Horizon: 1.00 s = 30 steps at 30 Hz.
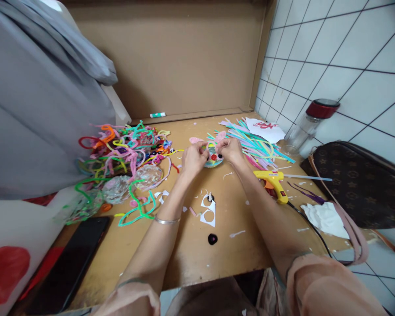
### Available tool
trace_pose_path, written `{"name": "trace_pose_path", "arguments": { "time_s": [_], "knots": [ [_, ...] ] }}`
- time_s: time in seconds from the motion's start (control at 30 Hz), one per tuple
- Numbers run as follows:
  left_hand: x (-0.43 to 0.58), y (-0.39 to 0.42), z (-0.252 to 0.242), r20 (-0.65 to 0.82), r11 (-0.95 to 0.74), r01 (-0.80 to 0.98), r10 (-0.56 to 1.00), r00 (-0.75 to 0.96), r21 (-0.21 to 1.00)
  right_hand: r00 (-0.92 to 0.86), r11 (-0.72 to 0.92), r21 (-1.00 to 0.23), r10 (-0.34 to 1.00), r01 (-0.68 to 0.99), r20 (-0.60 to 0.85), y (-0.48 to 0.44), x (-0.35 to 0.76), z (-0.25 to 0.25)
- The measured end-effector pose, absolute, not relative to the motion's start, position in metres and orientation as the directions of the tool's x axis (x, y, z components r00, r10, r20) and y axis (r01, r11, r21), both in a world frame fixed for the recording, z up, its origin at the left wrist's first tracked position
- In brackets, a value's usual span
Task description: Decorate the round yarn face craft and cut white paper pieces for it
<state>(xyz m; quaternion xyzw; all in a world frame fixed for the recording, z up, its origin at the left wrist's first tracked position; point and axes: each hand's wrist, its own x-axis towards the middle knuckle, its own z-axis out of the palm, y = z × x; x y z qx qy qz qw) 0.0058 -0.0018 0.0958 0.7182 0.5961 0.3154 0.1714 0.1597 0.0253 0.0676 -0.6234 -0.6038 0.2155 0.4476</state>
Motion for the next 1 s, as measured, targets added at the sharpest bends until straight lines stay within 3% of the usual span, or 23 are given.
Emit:
{"name": "trace_pose_path", "arguments": {
  "time_s": [0.4,1.0],
  "knots": [
    [0.009,-0.003,0.097,0.250,-0.211,0.725,0.967,0.055,0.656,0.256,-0.009,-0.846,0.955,0.532,0.151,0.015,0.152,0.083],
    [0.004,0.004,0.090,0.430,-0.355,0.637,0.902,0.041,0.684,0.273,0.078,-0.906,0.940,0.416,0.205,0.021,0.151,0.078]
  ]
}}
